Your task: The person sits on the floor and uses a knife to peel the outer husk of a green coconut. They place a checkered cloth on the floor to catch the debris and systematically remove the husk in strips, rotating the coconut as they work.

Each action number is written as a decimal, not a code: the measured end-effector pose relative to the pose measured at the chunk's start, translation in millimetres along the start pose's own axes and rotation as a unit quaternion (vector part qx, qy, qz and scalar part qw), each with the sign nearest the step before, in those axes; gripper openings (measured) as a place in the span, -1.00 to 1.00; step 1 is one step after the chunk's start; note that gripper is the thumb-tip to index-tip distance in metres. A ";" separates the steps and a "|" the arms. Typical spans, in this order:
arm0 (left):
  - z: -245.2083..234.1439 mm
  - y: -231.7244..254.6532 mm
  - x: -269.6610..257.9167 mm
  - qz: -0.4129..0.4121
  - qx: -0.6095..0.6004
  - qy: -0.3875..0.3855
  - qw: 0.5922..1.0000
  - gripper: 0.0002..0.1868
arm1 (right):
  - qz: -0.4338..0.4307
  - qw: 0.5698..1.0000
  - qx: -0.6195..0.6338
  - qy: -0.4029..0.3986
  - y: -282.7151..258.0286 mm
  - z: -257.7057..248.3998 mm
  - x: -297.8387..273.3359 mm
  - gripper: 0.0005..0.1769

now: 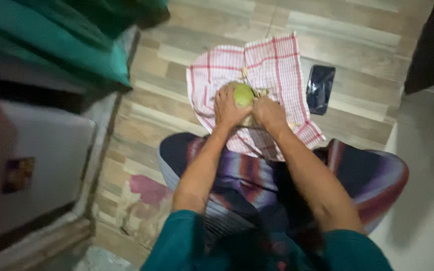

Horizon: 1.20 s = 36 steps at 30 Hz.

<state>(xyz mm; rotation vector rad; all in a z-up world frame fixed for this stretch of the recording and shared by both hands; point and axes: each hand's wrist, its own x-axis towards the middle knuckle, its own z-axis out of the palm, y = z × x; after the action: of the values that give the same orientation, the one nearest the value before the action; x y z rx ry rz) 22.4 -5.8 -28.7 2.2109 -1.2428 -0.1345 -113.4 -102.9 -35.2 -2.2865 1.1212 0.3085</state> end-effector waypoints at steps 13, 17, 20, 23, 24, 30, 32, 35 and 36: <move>-4.5 4.8 -6.2 -0.012 -0.001 0.003 1.000 -0.05 | -0.033 0.993 0.010 0.114 33.8 28.3 -55.0 -0.43; -3.7 6.1 -2.4 -0.014 -0.011 -0.013 1.000 -0.03 | -0.027 0.994 0.025 0.105 22.5 6.2 -27.7 -0.43; -9.9 10.3 -2.7 -0.019 -0.006 -0.010 1.000 0.00 | -0.013 0.996 0.050 0.072 12.5 -3.0 -12.0 -0.42; -15.1 16.5 -3.7 -0.038 -0.013 -0.022 0.999 0.01 | -0.003 0.996 0.071 0.053 18.3 3.6 -9.5 -0.43; -15.8 19.1 -1.1 -0.043 -0.017 -0.024 0.999 0.01 | -0.010 0.996 0.071 0.046 21.4 0.4 -3.2 -0.43; -11.9 13.2 -3.1 -0.025 -0.016 -0.016 0.999 -0.03 | -0.020 0.993 0.068 0.090 41.1 18.9 -39.2 -0.47; -11.1 10.1 -4.0 0.000 -0.025 -0.010 1.000 -0.03 | -0.016 0.993 0.070 0.095 36.2 11.6 -37.3 -0.46; -5.9 5.4 -1.5 -0.004 -0.011 -0.024 1.000 -0.01 | -0.035 0.998 0.037 0.046 24.0 -4.5 -31.0 -0.51; -3.9 6.1 -1.2 0.001 -0.012 -0.016 1.000 -0.02 | -0.048 0.998 0.021 0.024 19.7 -10.1 -24.5 -0.53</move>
<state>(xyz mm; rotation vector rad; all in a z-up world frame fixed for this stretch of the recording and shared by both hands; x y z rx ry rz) 18.6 -5.5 -22.4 2.1952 -1.2539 -0.1847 -144.5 -102.4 -24.1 -2.3132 1.0289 0.1916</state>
